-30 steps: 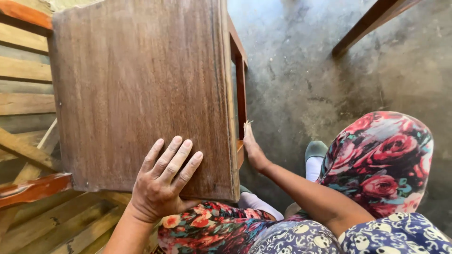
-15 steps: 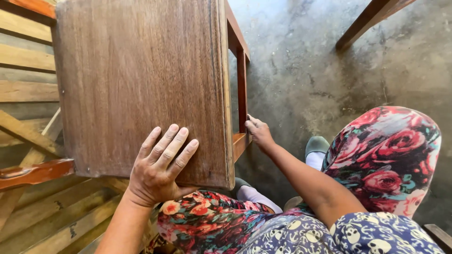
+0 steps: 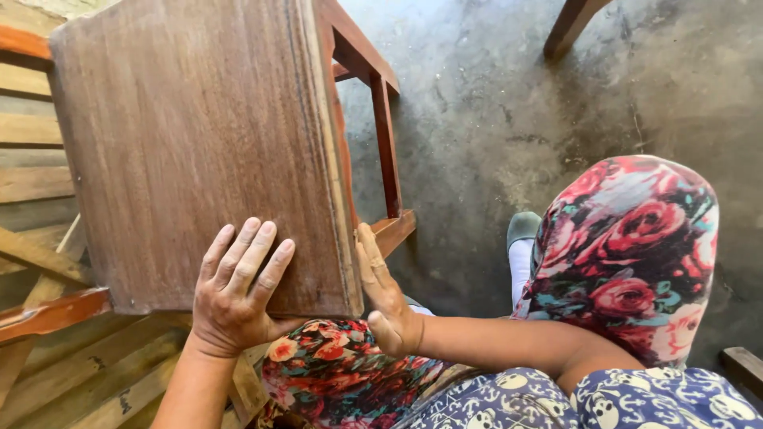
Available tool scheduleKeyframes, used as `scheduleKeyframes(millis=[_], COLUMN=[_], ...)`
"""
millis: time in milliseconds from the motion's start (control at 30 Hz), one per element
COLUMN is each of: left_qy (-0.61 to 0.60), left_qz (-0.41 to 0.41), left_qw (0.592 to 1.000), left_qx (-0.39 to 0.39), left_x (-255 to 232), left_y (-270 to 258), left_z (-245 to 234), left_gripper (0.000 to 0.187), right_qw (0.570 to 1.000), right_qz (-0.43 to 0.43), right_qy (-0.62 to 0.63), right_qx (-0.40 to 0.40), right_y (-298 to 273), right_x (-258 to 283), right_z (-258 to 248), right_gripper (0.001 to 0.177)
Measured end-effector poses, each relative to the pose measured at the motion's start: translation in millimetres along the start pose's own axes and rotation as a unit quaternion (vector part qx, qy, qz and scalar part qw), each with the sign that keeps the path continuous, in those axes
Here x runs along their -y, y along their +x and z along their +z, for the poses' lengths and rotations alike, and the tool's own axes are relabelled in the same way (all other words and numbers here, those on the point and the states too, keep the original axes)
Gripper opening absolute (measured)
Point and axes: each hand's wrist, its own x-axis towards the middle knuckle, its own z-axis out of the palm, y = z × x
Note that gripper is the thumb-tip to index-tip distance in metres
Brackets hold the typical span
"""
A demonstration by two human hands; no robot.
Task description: Sanding a wooden chair with sandpaper to prepare the surface
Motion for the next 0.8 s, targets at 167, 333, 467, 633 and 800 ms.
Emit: scheduleKeyframes(millis=[167, 333, 467, 633, 800], left_qy=[-0.001, 0.004, 0.006, 0.005, 0.0], left_qz=[0.006, 0.0, 0.0, -0.022, 0.002], left_qw=[1.0, 1.0, 1.0, 0.998, 1.0], left_qx=[-0.004, -0.005, 0.0, 0.057, -0.006], left_x=[-0.4, -0.9, -1.8, -4.2, -2.2], left_y=[0.4, 1.2, -0.2, -3.8, 1.6], left_z=[0.4, 1.0, -0.5, -10.4, -0.8], left_gripper=[0.088, 0.089, 0.087, 0.088, 0.088], right_qw=[0.992, 0.998, 0.996, 0.999, 0.993], right_qz=[0.098, 0.005, -0.073, -0.038, -0.113], right_qy=[-0.065, -0.015, -0.011, 0.015, 0.003], right_qx=[-0.053, -0.052, -0.043, -0.024, -0.023], right_y=[-39.3, -17.9, -32.9, -10.8, 0.2], right_x=[-74.9, 8.9, -54.4, -3.2, -19.0], right_z=[1.7, 16.7, 12.5, -0.6, 1.2], right_gripper=[0.083, 0.094, 0.083, 0.08, 0.088])
